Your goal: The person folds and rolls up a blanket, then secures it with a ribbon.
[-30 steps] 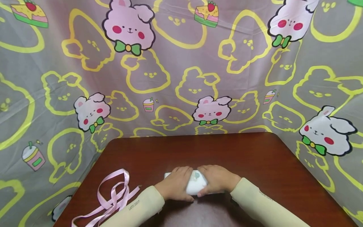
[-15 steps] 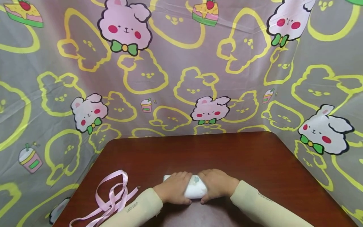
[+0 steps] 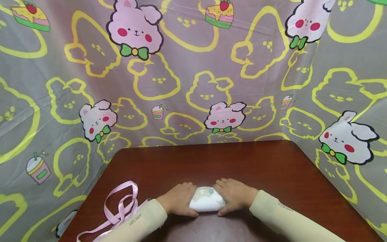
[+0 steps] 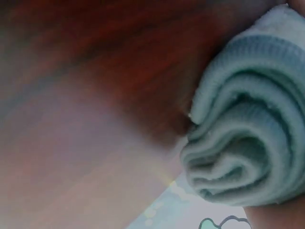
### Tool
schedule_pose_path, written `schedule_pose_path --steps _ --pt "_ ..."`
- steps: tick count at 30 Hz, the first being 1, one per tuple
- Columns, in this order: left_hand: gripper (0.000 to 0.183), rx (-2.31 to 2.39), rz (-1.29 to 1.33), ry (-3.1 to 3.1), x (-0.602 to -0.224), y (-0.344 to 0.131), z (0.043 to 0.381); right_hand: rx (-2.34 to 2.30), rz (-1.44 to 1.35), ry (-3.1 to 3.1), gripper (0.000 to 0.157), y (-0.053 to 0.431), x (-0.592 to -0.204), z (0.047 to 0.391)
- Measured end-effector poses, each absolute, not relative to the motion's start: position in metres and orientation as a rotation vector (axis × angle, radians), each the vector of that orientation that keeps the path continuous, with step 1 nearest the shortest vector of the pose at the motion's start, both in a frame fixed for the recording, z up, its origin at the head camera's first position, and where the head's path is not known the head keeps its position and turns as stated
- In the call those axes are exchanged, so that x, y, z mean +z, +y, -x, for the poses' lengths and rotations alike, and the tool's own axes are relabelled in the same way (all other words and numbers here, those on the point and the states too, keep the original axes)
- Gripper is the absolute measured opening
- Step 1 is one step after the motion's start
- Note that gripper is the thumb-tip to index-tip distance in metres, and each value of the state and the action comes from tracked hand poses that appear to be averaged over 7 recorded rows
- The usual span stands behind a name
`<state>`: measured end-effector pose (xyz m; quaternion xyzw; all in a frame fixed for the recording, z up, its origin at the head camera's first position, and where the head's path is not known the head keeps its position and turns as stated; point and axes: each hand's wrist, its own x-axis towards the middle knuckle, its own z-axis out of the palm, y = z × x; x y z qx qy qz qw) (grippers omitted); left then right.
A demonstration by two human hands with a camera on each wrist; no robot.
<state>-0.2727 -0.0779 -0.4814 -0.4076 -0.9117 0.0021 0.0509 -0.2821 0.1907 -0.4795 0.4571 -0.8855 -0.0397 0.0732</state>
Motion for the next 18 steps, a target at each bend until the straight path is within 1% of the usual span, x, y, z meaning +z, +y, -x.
schedule_pose_path --steps 3,8,12,15,18 --pt "0.079 0.003 1.242 -2.767 -0.481 -0.078 0.274 -0.075 -1.396 -2.673 0.090 0.193 -0.477 0.286" --pt "0.085 -0.006 1.258 -2.768 -0.479 -0.080 0.272 -0.079 -1.398 -2.740 0.095 0.201 -0.473 0.290" --pt "0.087 -0.004 1.252 -2.779 -0.480 -0.081 0.269 -0.119 -1.405 -2.742 0.089 0.205 -0.475 0.294" --pt "0.084 -0.006 1.245 -2.786 -0.482 -0.082 0.269 -0.135 -1.426 -2.727 0.085 0.205 -0.477 0.296" --pt "0.079 -0.023 1.247 -2.778 -0.484 -0.082 0.270 -0.146 -1.423 -2.720 0.083 0.204 -0.478 0.296"
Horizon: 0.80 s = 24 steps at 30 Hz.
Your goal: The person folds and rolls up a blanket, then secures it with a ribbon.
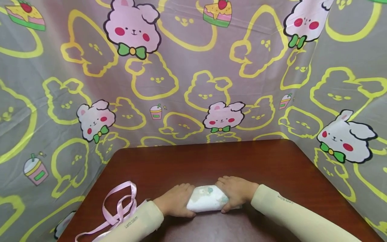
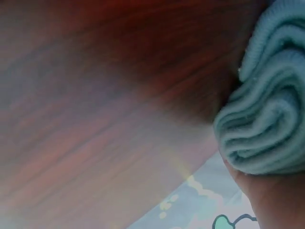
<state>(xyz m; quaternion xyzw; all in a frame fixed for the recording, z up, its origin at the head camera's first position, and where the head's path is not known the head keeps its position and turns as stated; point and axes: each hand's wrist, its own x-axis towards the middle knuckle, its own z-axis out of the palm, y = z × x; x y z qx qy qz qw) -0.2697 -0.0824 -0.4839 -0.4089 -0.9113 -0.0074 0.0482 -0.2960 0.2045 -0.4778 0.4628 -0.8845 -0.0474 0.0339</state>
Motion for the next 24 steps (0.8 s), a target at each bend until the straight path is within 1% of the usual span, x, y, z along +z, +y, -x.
schedule_pose_path --steps 4,10,13,21,24 --pt "0.077 -0.042 1.248 -2.761 -0.484 -0.084 0.270 -0.115 -1.423 -2.738 0.083 0.204 -0.477 0.297" --pt "0.085 -0.029 1.254 -2.762 -0.480 -0.091 0.266 -0.107 -1.370 -2.849 0.091 0.209 -0.468 0.293" --pt "0.085 -0.019 1.260 -2.753 -0.477 -0.095 0.264 -0.102 -1.342 -2.905 0.092 0.215 -0.463 0.292" --pt "0.075 -0.050 1.242 -2.761 -0.481 -0.099 0.265 -0.038 -1.371 -2.888 0.074 0.221 -0.469 0.298" --pt "0.074 -0.072 1.234 -2.779 -0.482 -0.100 0.266 -0.013 -1.377 -2.879 0.071 0.222 -0.471 0.300"
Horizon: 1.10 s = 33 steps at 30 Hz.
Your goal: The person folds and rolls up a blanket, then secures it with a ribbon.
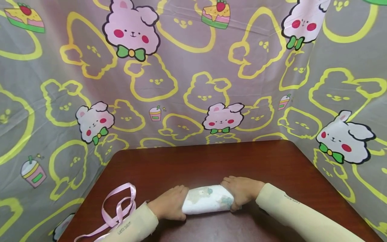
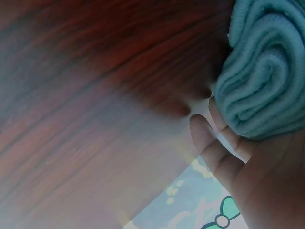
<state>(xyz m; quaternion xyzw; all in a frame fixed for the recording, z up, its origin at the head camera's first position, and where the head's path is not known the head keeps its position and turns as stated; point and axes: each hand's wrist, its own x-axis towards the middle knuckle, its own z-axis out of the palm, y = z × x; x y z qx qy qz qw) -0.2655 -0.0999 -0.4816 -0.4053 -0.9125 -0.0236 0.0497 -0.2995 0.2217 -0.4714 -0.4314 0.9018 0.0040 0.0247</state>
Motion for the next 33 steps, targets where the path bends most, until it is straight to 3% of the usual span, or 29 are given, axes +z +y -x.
schedule_pose_path --steps 5,9,12,16,26,33 --pt "0.077 -0.100 1.250 -2.790 -0.478 -0.102 0.265 -0.008 1.305 2.785 0.076 0.221 -0.469 0.298" --pt "0.087 -0.229 1.263 -2.846 -0.474 -0.106 0.266 -0.072 1.244 2.779 0.097 0.224 -0.464 0.295" --pt "0.080 -0.456 1.232 -2.929 -0.470 -0.110 0.267 -0.203 1.179 2.774 0.108 0.228 -0.461 0.293" --pt "0.057 -0.730 1.143 -3.022 -0.463 -0.117 0.270 -0.402 1.087 2.807 0.088 0.237 -0.459 0.291" --pt "0.030 -1.455 0.953 -3.066 -0.467 -0.144 0.283 -0.782 0.658 2.749 0.051 0.257 -0.446 0.278" --pt "0.028 -1.766 0.863 -3.025 -0.477 -0.144 0.287 -0.875 0.598 2.437 0.048 0.265 -0.446 0.273"
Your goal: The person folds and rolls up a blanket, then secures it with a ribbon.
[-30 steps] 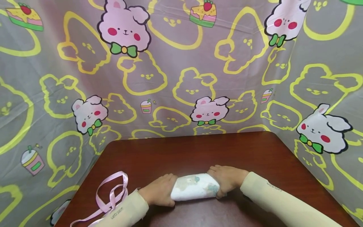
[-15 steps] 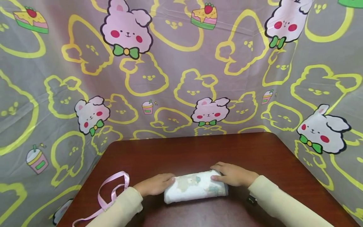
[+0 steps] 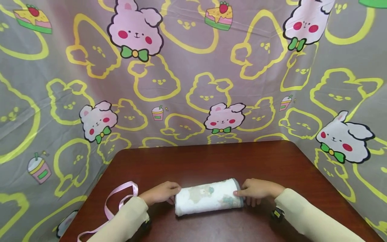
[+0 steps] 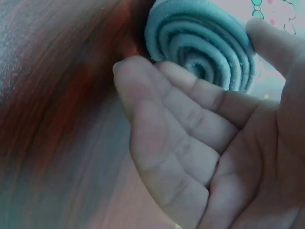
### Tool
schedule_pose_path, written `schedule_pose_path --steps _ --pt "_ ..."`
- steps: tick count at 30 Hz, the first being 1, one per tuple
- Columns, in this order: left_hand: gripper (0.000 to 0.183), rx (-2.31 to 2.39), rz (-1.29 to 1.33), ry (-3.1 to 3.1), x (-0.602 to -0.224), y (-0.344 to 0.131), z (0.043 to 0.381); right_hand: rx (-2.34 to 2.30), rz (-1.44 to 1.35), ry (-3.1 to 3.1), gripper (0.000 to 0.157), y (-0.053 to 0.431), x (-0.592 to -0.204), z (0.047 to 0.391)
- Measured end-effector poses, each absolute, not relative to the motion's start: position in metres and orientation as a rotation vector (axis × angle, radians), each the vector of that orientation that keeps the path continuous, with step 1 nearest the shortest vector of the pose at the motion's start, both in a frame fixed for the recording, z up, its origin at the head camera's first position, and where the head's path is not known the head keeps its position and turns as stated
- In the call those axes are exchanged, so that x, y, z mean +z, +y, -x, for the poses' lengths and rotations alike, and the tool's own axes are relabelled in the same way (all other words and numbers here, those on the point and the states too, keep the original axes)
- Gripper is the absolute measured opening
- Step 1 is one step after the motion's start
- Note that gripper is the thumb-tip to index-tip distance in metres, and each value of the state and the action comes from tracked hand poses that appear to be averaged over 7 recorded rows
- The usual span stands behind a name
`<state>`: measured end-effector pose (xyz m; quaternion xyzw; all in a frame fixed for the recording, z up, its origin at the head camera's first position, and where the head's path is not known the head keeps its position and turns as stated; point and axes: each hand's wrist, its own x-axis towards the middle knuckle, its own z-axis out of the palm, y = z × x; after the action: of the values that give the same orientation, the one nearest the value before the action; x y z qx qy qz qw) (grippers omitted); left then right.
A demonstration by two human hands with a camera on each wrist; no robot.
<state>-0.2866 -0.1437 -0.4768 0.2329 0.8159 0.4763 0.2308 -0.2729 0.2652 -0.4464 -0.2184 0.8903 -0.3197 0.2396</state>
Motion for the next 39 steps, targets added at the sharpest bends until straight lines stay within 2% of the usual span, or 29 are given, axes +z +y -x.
schedule_pose_path --steps 8,22,39 --pt "0.022 1.417 -0.547 2.160 -0.482 -0.141 0.278 -1.000 0.582 2.354 0.046 0.266 -0.453 0.287" --pt "0.019 1.410 -0.561 2.106 -0.477 -0.139 0.248 -1.186 0.452 2.392 0.045 0.251 -0.467 0.321" --pt "0.035 1.434 -0.636 2.065 -0.482 -0.119 0.227 -1.269 0.319 2.509 0.050 0.222 -0.473 0.355"
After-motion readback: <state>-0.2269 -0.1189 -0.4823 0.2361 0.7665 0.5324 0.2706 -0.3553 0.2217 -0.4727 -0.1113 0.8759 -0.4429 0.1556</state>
